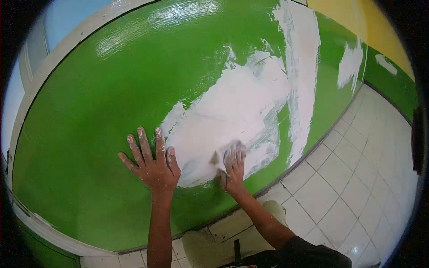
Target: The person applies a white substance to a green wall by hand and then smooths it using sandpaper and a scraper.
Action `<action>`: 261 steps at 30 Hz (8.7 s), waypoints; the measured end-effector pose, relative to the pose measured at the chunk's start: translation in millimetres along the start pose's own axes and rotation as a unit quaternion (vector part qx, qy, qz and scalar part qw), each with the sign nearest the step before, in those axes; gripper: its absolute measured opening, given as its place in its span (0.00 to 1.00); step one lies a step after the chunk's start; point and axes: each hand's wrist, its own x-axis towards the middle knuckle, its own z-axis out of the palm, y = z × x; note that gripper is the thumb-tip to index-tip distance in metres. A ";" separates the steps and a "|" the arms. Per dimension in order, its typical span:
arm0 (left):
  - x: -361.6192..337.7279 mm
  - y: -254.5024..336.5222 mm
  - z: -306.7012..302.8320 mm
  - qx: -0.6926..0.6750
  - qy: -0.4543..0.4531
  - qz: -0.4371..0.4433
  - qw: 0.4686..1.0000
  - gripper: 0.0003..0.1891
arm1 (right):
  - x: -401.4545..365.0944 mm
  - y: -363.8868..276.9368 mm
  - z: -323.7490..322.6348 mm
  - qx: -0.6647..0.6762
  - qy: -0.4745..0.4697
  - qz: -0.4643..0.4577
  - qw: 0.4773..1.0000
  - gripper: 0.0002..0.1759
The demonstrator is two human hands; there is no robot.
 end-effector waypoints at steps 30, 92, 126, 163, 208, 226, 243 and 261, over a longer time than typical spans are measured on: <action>-31.1 -2.9 1.2 -0.028 -0.061 0.042 0.997 0.25 | -20.2 -3.2 -2.1 0.054 -0.042 -0.236 0.969 0.34; -79.6 4.7 4.0 -0.032 -0.096 0.025 0.995 0.30 | 90.3 -49.3 -29.5 0.151 0.202 -0.183 0.950 0.23; -87.8 3.8 4.1 -0.047 -0.087 0.008 0.995 0.29 | -52.7 -5.1 2.6 0.124 -0.040 -0.271 0.954 0.32; -133.8 -49.5 12.7 -0.060 -0.067 -0.075 0.993 0.27 | 48.4 -148.7 -2.6 0.145 -0.007 -0.253 0.957 0.33; -147.7 -58.7 19.2 -0.080 0.001 -0.022 0.997 0.51 | -114.9 -49.2 40.2 0.059 -0.116 -0.406 0.905 0.35; -149.7 -59.3 21.9 -0.114 0.020 -0.029 0.993 0.50 | -40.5 -158.3 35.6 0.121 -0.021 -0.307 0.944 0.29; -150.5 -61.0 22.3 -0.107 0.037 -0.045 0.993 0.53 | -10.0 -150.7 16.0 0.138 -0.041 -0.281 0.949 0.33; -141.8 -57.0 27.2 0.001 0.048 -0.021 0.999 0.26 | -106.4 -32.2 29.3 0.079 -0.088 -0.290 0.950 0.34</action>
